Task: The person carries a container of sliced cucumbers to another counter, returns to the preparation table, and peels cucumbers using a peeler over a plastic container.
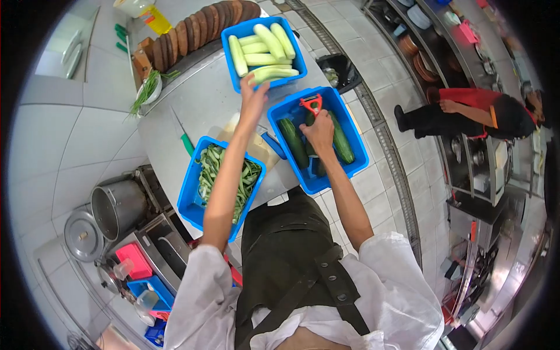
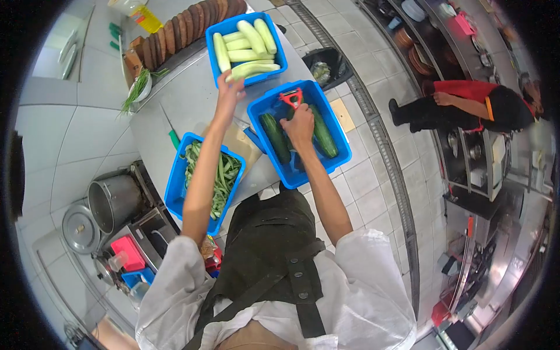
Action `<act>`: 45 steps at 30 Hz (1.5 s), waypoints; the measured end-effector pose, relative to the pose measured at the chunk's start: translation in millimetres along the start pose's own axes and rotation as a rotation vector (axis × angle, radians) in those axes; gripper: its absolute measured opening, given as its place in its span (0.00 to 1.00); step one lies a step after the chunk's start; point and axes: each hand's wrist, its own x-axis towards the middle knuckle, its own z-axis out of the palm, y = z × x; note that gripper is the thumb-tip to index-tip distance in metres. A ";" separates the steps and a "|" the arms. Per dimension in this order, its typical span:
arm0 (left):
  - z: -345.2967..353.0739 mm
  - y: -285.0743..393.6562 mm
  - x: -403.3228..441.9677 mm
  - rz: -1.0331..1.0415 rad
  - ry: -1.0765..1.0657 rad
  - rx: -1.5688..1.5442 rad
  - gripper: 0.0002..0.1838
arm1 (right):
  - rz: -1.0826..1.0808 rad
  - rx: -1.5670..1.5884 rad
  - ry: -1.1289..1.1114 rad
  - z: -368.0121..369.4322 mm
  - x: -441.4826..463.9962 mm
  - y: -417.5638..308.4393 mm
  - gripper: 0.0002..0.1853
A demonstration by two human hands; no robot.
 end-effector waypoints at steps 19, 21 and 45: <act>-41.0 -11.3 -190.5 -0.255 -0.204 -0.349 0.25 | -0.120 0.764 -0.121 -70.9 1.7 1.7 0.14; -46.4 -2.4 -192.4 -0.111 -0.223 -0.311 0.32 | -0.093 0.765 -0.253 -104.3 -24.1 -37.2 0.16; -248.2 -63.5 -302.0 -0.118 0.346 -0.785 0.24 | -0.523 0.322 -0.668 20.9 -191.6 -166.5 0.22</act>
